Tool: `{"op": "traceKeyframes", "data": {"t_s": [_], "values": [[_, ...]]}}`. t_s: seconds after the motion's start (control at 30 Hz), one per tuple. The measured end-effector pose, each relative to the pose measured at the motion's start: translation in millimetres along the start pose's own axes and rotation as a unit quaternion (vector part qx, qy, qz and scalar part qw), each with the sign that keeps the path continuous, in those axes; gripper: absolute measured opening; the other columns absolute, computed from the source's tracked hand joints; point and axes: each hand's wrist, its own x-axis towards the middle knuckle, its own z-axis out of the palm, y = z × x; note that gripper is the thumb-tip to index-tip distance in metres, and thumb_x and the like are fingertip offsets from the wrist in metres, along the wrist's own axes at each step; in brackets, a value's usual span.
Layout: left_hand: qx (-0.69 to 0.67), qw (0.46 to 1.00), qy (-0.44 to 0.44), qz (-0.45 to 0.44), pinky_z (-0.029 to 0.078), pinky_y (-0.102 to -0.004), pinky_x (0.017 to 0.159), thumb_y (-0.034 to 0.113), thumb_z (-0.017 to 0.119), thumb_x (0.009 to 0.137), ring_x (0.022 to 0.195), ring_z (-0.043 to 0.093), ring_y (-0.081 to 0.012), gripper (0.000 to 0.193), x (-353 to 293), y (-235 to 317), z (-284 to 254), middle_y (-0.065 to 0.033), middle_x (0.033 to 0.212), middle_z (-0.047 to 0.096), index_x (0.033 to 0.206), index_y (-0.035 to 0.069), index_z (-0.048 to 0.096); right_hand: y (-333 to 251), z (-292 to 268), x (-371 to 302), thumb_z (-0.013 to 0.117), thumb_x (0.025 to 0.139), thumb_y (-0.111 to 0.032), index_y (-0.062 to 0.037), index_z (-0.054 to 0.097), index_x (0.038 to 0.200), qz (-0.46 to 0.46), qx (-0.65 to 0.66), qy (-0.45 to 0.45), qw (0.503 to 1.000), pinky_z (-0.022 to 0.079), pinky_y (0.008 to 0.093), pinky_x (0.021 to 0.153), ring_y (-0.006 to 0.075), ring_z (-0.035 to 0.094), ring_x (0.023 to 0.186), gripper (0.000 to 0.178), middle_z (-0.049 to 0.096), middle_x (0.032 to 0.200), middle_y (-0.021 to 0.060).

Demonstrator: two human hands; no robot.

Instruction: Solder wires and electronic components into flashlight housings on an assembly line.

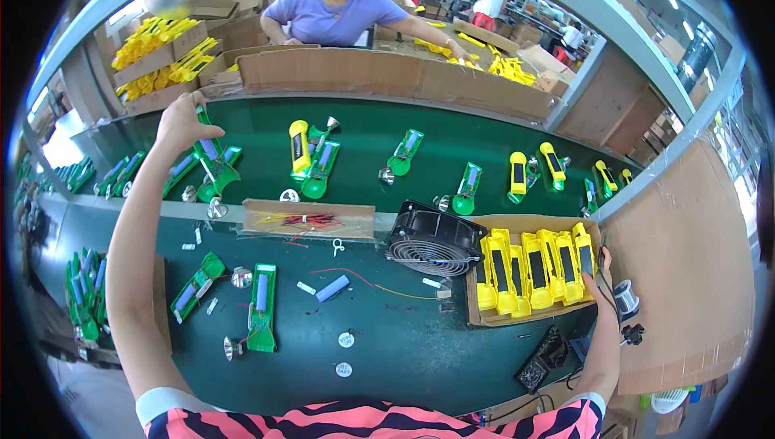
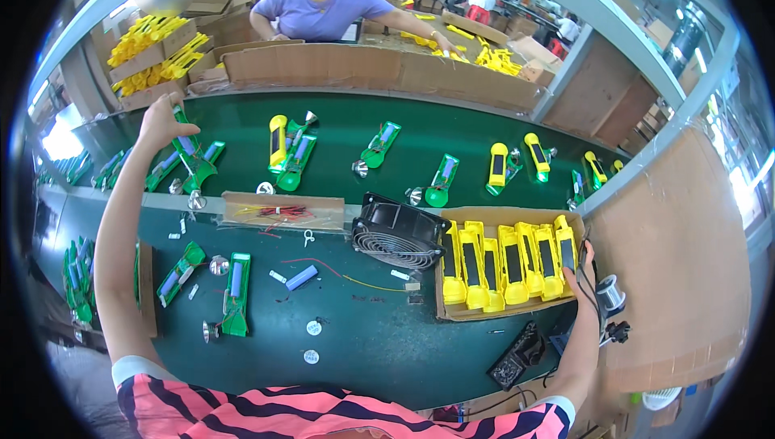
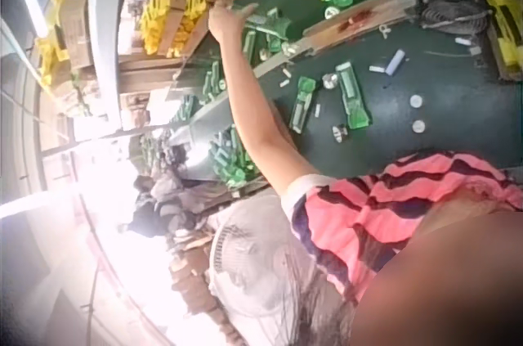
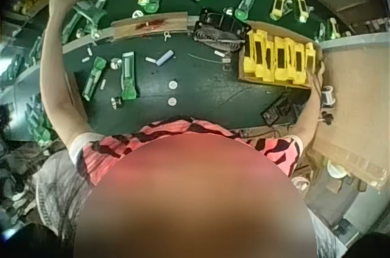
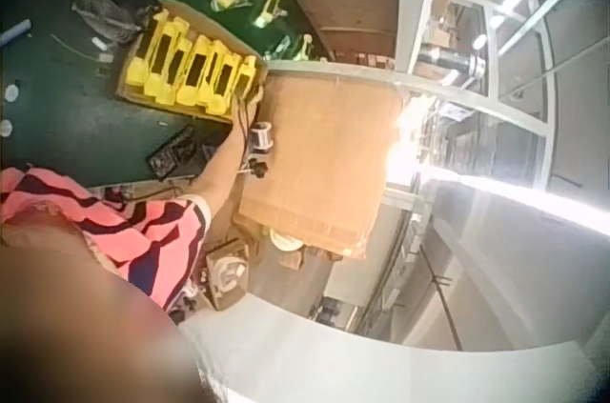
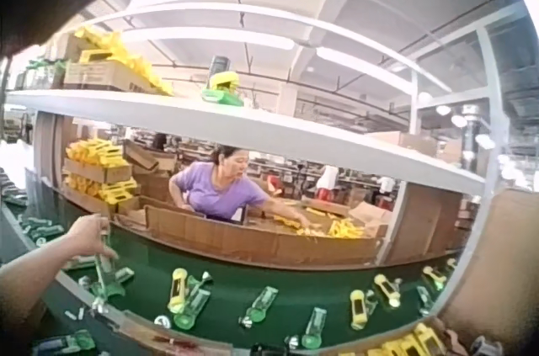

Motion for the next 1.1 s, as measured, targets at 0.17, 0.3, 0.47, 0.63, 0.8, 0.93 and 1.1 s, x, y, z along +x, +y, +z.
{"op": "traceKeyframes", "data": {"t_s": [0.17,0.3,0.47,0.63,0.8,0.93,1.1], "values": [[-0.313,0.949,0.009,-0.04,0.042,-0.0268,0.065,0.017,0.073,0.06,0.071,0.052,-0.011,0.029,-101.2,12.5,-43.2,-0.0046,0.073,0.055,0.069,0.002,0.05,4.9,1.8,-6.2,0.058,0.068,0.003,-0.0107,0.017,0.131,-0.091,0.032,-0.023,0.995,0.031,0.0358,0.097,0.0325,0.038,0.117,0.077,0.037,0.126,0.0195],[-0.449,0.892,0.014,-0.056,0.042,-0.0269,0.071,0.009,0.069,0.061,0.076,0.054,-0.0134,0.02,-221.0,32.9,-15.3,-0.0052,0.074,0.056,0.07,0.003,0.053,17.8,6.7,-6.5,0.053,0.066,0.005,-0.0089,0.018,0.13,-0.122,0.081,-0.005,0.989,0.027,0.0311,0.098,0.0265,0.037,0.118,0.075,0.037,0.126,0.0164],[-0.565,0.79,-0.066,-0.23,0.042,-0.0268,0.069,0.007,0.069,0.066,0.077,0.053,-0.0132,0.017,-350.0,94.2,29.5,-0.0076,0.08,0.059,0.069,0.003,0.053,15.7,12.5,-21.5,0.054,0.066,0.003,-0.0103,0.017,0.131,-0.164,0.108,-0.01,0.98,0.031,0.0324,0.096,0.0295,0.04,0.115,0.075,0.04,0.124,0.0182],[-0.577,0.776,-0.076,-0.241,0.042,-0.0251,0.068,0.003,0.067,0.069,0.074,0.052,-0.0117,0.016,-399.5,142.3,66.6,-0.0083,0.078,0.058,0.073,0.001,0.051,-8.8,25.4,-37.5,0.054,0.066,0.002,-0.0116,0.016,0.131,-0.203,0.134,0.009,0.97,0.034,0.0337,0.093,0.0325,0.044,0.112,0.076,0.043,0.121,0.0199],[-0.24,0.97,-0.002,0.021,0.038,-0.0372,0.08,0.006,0.072,0.061,0.094,0.048,-0.0316,0.035,-389.8,143.2,52.5,-0.0181,0.105,0.05,0.088,0.002,0.051,-42.0,43.9,-48.8,0.056,0.065,-0.008,-0.0144,0.025,0.128,-0.184,0.087,0.061,0.977,0.04,0.0382,0.085,0.0372,0.05,0.103,0.071,0.05,0.112,0.0193],[-0.229,0.952,0.172,0.106,0.038,-0.0393,0.081,0.005,0.071,0.061,0.097,0.048,-0.0326,0.043,-373.4,142.4,-4.8,-0.0164,0.105,0.05,0.098,0.002,0.049,-58.9,52.2,-63.0,0.059,0.075,-0.01,-0.0135,0.032,0.126,-0.168,0.066,0.142,0.973,0.039,0.0354,0.086,0.0307,0.05,0.105,0.058,0.051,0.114,0.0157],[-0.304,0.915,-0.098,0.248,0.042,-0.0351,0.072,-0.001,0.065,0.061,0.081,0.053,-0.0241,0.024,-354.2,157.9,-26.1,-0.0079,0.09,0.057,0.082,0.004,0.057,-70.9,50.3,-77.2,0.053,0.075,-0.001,-0.0089,0.043,0.118,-0.188,-0.02,0.299,0.935,0.042,0.0371,0.083,0.0347,0.053,0.095,0.044,0.055,0.102,0.0168]]}}
